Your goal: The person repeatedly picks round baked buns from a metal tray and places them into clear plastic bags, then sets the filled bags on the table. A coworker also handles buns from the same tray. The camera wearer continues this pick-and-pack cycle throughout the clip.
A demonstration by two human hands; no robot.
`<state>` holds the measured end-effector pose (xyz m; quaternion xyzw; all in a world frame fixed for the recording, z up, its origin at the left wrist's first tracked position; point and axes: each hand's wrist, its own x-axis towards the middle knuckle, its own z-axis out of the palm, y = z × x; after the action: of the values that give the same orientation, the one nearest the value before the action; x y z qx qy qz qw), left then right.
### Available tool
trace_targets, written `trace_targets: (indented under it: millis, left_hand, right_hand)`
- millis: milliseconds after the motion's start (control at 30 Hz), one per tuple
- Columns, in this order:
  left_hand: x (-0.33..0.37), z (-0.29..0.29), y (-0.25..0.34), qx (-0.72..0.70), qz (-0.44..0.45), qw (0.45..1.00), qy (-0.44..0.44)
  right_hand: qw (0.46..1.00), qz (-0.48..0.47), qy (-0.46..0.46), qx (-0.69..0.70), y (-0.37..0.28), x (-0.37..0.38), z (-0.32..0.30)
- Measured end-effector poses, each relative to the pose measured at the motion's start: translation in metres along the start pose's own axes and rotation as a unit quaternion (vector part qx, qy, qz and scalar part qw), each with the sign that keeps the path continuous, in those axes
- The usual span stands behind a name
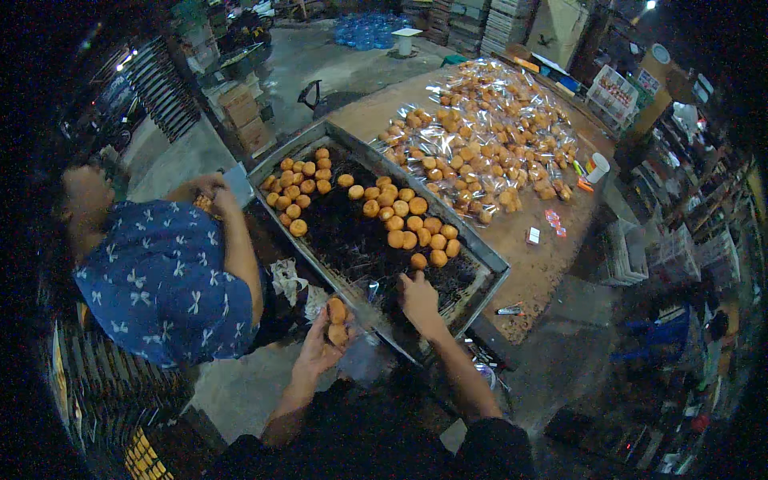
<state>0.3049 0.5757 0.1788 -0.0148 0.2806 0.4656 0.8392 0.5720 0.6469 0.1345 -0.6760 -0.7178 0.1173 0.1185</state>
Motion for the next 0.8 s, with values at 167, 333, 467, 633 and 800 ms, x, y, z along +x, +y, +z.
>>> trace_targets:
  millis: [167,333,467,633,800]
  left_hand:
    - [-0.002,-0.003,-0.006,0.029,0.016,0.999,-0.013]
    - [0.000,0.006,-0.014,0.078,0.009,0.997,0.018]
    - [0.001,0.023,-0.023,0.073,0.020,0.997,0.028]
    - [-0.001,0.023,-0.024,0.095,0.026,0.995,0.008]
    - [0.006,0.011,-0.024,0.066,0.003,0.998,-0.006]
  right_hand:
    - [0.834,0.092,0.011,0.544,-0.021,-0.038,-0.092]
    - [0.729,0.050,0.147,0.667,-0.062,-0.076,-0.162]
    - [0.844,0.004,0.118,0.524,-0.084,-0.080,-0.167]
    - [0.825,0.040,0.064,0.561,-0.081,-0.080,-0.163]
    - [0.756,0.066,0.019,0.651,-0.086,-0.083,-0.171]
